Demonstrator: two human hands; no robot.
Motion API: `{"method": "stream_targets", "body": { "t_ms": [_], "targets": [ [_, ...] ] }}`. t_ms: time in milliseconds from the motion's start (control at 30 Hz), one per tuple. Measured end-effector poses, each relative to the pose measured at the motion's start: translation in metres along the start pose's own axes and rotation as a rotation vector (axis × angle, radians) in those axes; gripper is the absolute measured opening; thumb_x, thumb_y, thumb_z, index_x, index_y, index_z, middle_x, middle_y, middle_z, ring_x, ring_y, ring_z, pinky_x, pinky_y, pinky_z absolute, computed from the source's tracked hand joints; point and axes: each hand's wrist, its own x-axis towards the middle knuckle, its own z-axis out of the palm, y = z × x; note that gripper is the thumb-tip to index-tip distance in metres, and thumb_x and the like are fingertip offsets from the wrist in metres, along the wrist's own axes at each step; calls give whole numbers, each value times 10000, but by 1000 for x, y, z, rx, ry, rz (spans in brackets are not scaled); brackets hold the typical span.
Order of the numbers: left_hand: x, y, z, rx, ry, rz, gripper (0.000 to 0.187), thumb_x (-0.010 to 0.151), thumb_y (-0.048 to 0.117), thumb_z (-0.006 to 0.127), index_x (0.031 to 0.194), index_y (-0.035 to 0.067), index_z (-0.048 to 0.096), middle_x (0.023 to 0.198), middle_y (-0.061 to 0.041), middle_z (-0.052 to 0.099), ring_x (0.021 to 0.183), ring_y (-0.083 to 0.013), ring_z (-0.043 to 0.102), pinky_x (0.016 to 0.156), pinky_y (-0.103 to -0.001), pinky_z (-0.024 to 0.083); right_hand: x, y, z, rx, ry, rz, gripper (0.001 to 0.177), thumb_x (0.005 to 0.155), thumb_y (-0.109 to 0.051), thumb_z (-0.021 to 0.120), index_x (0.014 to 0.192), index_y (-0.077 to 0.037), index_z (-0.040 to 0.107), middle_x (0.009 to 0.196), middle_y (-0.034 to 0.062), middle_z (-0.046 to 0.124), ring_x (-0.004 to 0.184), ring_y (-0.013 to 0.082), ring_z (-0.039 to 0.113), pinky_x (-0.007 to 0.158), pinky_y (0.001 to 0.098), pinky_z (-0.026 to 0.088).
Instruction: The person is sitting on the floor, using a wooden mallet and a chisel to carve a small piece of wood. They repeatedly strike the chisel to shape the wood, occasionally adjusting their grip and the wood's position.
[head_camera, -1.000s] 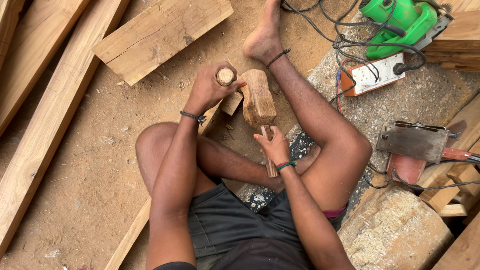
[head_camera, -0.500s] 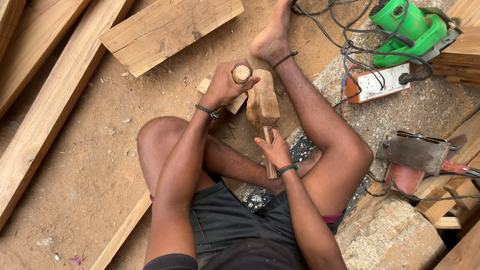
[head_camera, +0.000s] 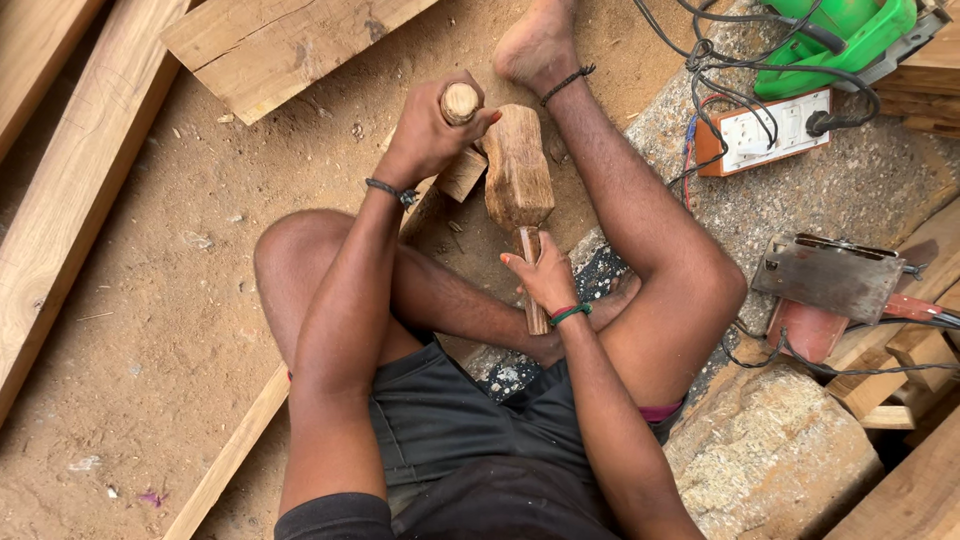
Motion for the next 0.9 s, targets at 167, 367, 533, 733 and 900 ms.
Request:
{"method": "stream_targets", "body": {
  "t_ms": [167, 367, 533, 733, 900],
  "targets": [
    [1, -1, 1, 23, -36, 16, 305, 936, 341, 839, 843, 112, 658, 757, -8, 710, 711, -109, 695, 696, -316, 582, 2, -3, 0, -17, -6, 1, 606, 812, -339, 833, 1210, 0, 527, 879, 153, 711, 605, 210, 723, 490, 354, 594],
    [-5, 9, -2, -2, -13, 71, 321, 904, 297, 871, 878, 66, 649, 755, -64, 706, 686, -138, 675, 666, -332, 547, 2, -5, -1, -26, -21, 26, 555, 819, -329, 832, 1159, 6, 548, 891, 163, 722, 618, 221, 731, 498, 358, 595],
    [-5, 8, 2, 55, 10, 118, 327, 899, 283, 892, 884, 59, 654, 751, -83, 687, 671, -175, 644, 665, -354, 536, 1, -6, -2, -12, -18, -26, 551, 817, -306, 834, 1157, 9, 534, 914, 168, 715, 631, 220, 739, 491, 356, 609],
    [-5, 11, -1, 23, -5, 95, 323, 903, 290, 881, 886, 66, 649, 752, -87, 687, 678, -196, 651, 672, -362, 530, 0, -7, -3, -43, -20, -13, 544, 825, -300, 832, 1154, 22, 541, 909, 183, 721, 631, 231, 744, 496, 356, 608],
    [-8, 14, -2, 46, 15, 134, 318, 923, 270, 882, 908, 53, 650, 773, -104, 678, 696, -210, 649, 706, -370, 530, 2, -4, -2, -33, -10, -52, 556, 825, -294, 839, 1154, 28, 528, 916, 186, 712, 657, 221, 745, 487, 351, 625]
  ]
}}
